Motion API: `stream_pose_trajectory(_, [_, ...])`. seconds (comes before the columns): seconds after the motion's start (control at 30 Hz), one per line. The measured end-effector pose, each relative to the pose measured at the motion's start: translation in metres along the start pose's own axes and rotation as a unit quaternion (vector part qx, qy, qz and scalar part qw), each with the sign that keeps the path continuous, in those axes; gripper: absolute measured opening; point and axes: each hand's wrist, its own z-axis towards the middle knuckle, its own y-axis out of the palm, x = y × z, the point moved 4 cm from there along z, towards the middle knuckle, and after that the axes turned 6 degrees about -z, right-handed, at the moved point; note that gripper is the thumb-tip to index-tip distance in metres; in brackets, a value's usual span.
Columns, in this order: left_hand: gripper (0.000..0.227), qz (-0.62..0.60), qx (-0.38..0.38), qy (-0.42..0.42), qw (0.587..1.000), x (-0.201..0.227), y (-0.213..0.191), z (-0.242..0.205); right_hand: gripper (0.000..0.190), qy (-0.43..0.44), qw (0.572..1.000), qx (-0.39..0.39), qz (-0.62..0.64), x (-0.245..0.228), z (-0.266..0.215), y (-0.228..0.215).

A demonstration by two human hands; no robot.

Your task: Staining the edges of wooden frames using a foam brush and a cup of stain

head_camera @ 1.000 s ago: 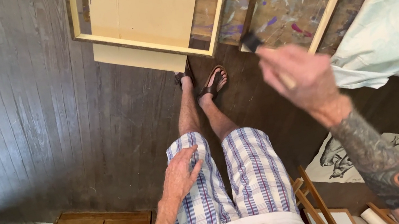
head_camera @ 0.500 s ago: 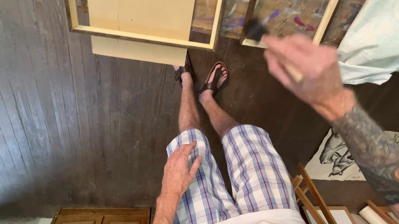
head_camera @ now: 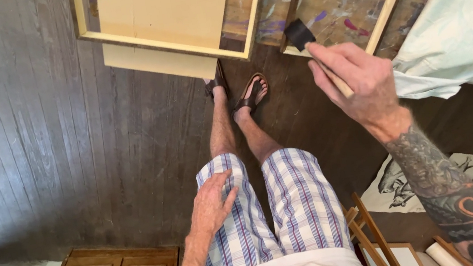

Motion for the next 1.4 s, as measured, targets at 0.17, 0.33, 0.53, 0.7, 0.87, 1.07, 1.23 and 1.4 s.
stream_pose_trajectory(0.17, [0.048,0.002,0.007,0.004,1.000,0.004,-0.002,0.000,0.024,-0.003,1.000,0.005,-0.009,0.004,-0.027,0.021])
stream_pose_trajectory(0.33, [0.048,-0.002,0.006,0.006,1.000,0.003,-0.002,-0.001,0.018,0.005,0.997,-0.026,0.069,-0.008,-0.039,0.011])
stream_pose_trajectory(0.53, [0.048,-0.003,-0.004,0.005,1.000,0.008,-0.002,-0.001,0.018,0.013,1.000,0.016,0.011,0.012,-0.024,0.025])
stream_pose_trajectory(0.7, [0.048,-0.004,-0.003,0.009,1.000,0.005,-0.002,0.001,0.020,0.064,0.994,-0.019,0.088,-0.021,-0.043,0.005])
stream_pose_trajectory(0.87, [0.047,-0.003,-0.006,0.007,1.000,0.006,-0.001,0.003,0.013,0.166,0.973,0.044,0.151,0.002,-0.049,-0.004])
stream_pose_trajectory(1.07, [0.048,0.002,-0.006,0.002,1.000,0.003,0.000,0.003,0.009,0.239,0.942,0.093,0.218,-0.015,-0.022,0.013])
stream_pose_trajectory(1.23, [0.047,0.017,-0.010,-0.006,1.000,0.004,-0.003,0.003,0.009,0.244,0.942,0.100,0.206,-0.023,-0.009,0.005])
stream_pose_trajectory(1.4, [0.047,0.024,-0.016,-0.004,1.000,0.002,-0.003,0.005,0.009,0.256,0.943,0.105,0.183,-0.008,-0.039,0.006])
